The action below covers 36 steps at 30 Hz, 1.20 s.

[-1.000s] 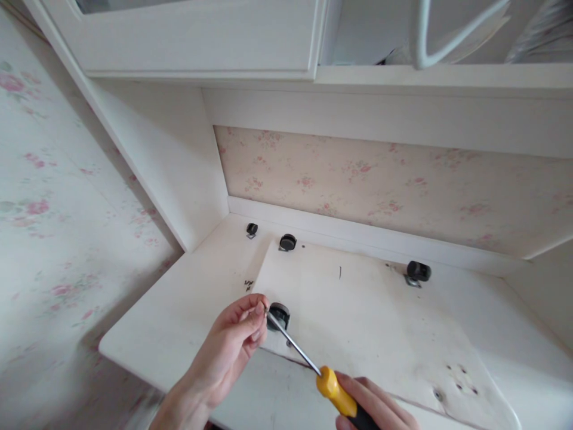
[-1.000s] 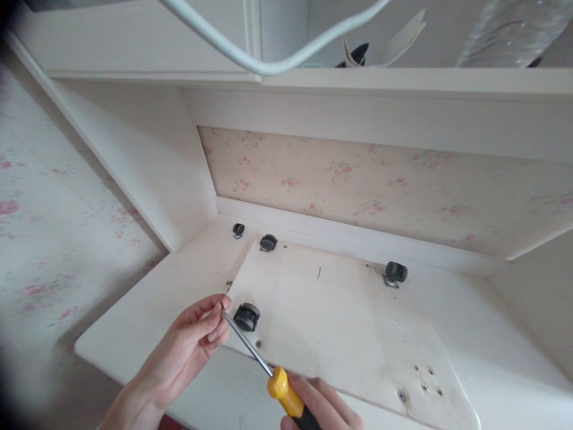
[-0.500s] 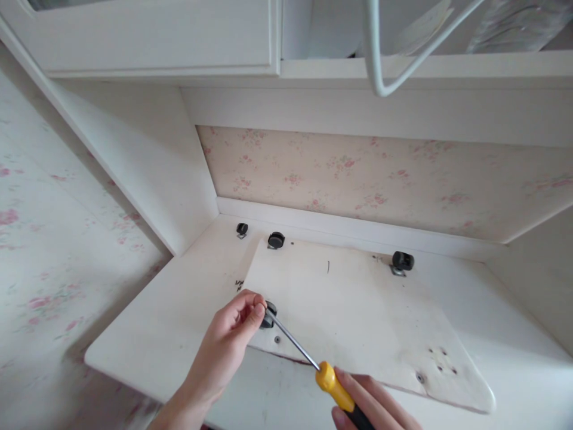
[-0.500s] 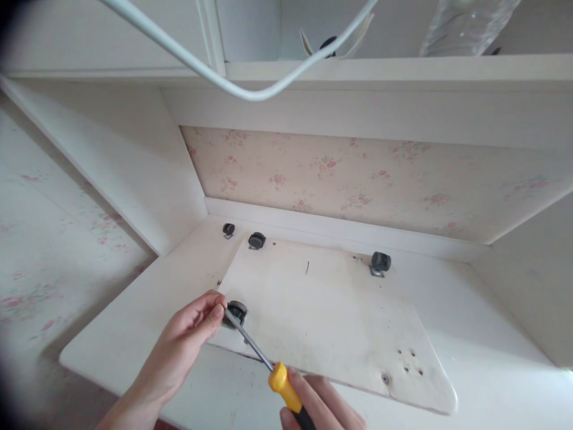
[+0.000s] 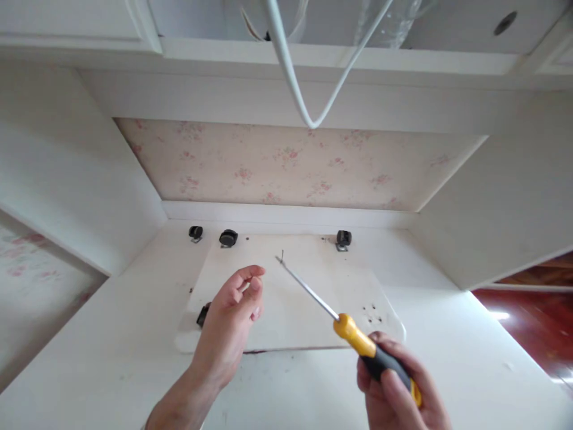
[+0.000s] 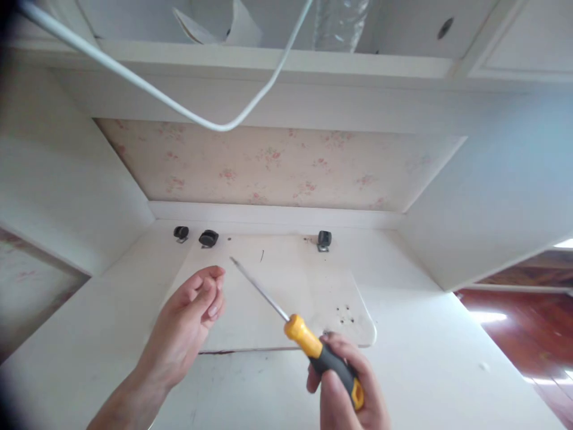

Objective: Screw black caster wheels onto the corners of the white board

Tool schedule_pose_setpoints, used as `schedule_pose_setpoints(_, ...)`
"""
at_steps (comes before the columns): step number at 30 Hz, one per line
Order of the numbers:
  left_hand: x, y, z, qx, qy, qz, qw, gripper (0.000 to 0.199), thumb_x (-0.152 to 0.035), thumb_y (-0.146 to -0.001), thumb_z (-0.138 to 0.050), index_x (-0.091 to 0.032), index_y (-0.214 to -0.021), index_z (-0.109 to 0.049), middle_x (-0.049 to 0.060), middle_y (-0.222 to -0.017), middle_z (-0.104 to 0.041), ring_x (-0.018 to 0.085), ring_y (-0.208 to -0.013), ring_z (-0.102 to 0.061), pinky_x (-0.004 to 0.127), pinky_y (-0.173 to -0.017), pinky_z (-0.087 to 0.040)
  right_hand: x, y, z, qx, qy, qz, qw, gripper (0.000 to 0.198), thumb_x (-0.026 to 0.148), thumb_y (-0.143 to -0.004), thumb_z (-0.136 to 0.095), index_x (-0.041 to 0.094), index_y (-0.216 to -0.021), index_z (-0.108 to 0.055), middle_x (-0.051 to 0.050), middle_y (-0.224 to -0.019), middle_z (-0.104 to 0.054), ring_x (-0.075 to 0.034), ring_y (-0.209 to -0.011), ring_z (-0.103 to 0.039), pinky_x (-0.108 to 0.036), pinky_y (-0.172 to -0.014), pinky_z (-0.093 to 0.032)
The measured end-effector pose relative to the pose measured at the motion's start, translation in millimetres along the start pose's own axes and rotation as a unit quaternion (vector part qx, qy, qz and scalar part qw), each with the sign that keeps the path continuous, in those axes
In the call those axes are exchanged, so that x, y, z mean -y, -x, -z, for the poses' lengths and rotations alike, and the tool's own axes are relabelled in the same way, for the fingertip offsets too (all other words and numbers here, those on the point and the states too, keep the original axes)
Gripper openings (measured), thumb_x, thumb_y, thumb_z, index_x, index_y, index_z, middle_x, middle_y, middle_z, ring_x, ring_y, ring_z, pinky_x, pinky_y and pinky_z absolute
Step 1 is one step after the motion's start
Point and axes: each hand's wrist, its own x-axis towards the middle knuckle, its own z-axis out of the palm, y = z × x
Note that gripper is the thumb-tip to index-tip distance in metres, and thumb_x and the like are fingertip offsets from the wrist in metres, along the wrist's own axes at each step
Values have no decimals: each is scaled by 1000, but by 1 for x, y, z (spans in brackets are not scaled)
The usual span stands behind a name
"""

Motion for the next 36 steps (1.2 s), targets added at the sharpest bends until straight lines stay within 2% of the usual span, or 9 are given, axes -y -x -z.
schedule_pose_setpoints(3,11,-8,-35,101,-155,-53,981,32,-51,-86,-59,-23,-97,-68,0,-67,-54,14,-58,-44,26,-54,-35,17,-44,22,-101,-78,-21,992,15,27,-77,-74,26,-92,-70,-3,-97,-68,-16,-73,-67,-27,-58,-56)
schedule_pose_setpoints(6,29,-24,-75,227,-338,-183,895,21,-37,-91,-55,-23,-93,-70,5,-93,-68,18,-77,-57,31,-73,-45,40,-98,38,-185,-111,55,975,12,24,-77,-74,25,-87,-69,0,-83,-64,-13,-71,-64,-23,-56,-53)
schedule_pose_setpoints(8,44,-39,-101,248,-433,-263,826,22,-28,-94,-50,-21,-90,-70,5,-94,-69,20,-89,-60,35,-87,-44,50,-134,43,-225,-107,129,960,10,20,-74,-77,24,-78,-68,-1,-76,-60,-15,-72,-64,-24,-52,-50)
schedule_pose_setpoints(10,60,-58,-124,253,-504,-310,765,25,-23,-96,-45,-20,-89,-68,6,-93,-70,20,-90,-61,37,-91,-43,52,-167,43,-217,-80,155,960,14,24,-72,-79,25,-78,-66,0,-72,-59,-17,-72,-64,-25,-48,-45)
schedule_pose_setpoints(13,79,-83,-149,220,-571,-332,718,20,-28,-95,-49,-17,-91,-65,9,-93,-70,24,-93,-59,38,-85,-46,44,-205,37,-188,14,184,965,22,34,-73,-78,22,-86,-66,-2,-75,-67,-13,-55,-57,-26,-43,-38)
schedule_pose_setpoints(17,96,-103,-167,192,-603,-335,698,22,-33,-96,-48,-16,-98,-62,11,-94,-69,26,-96,-57,38,-78,-46,29,-238,24,-159,121,194,961,37,43,-71,-79,19,-96,-67,-1,-76,-68,-11,-50,-54,-25,-45,-41)
schedule_pose_setpoints(23,115,-114,-174,186,-611,-324,698,31,-36,-98,-42,-13,-109,-60,14,-106,-68,27,-101,-55,41,-82,-44,16,-264,12,-85,173,191,963,41,46,-74,-77,19,-102,-66,-1,-79,-68,-10,-52,-53,-24,-47,-42)
schedule_pose_setpoints(29,122,-117,-173,183,-620,-326,689,34,-37,-99,-38,-13,-112,-59,15,-112,-66,28,-102,-53,43,-83,-41,1,-275,6,-55,216,199,954,40,46,-76,-75,20,-105,-67,-4,-88,-69,-13,-64,-59,-27,-55,-48)
schedule_pose_setpoints(36,122,-117,-172,189,-614,-325,694,34,-36,-99,-39,-12,-114,-58,15,-115,-65,28,-102,-52,43,-83,-40,-2,-275,0,-41,256,198,945,39,46,-75,-74,21,-105,-67,-2,-83,-67,-14,-66,-61,-29,-59,-50)
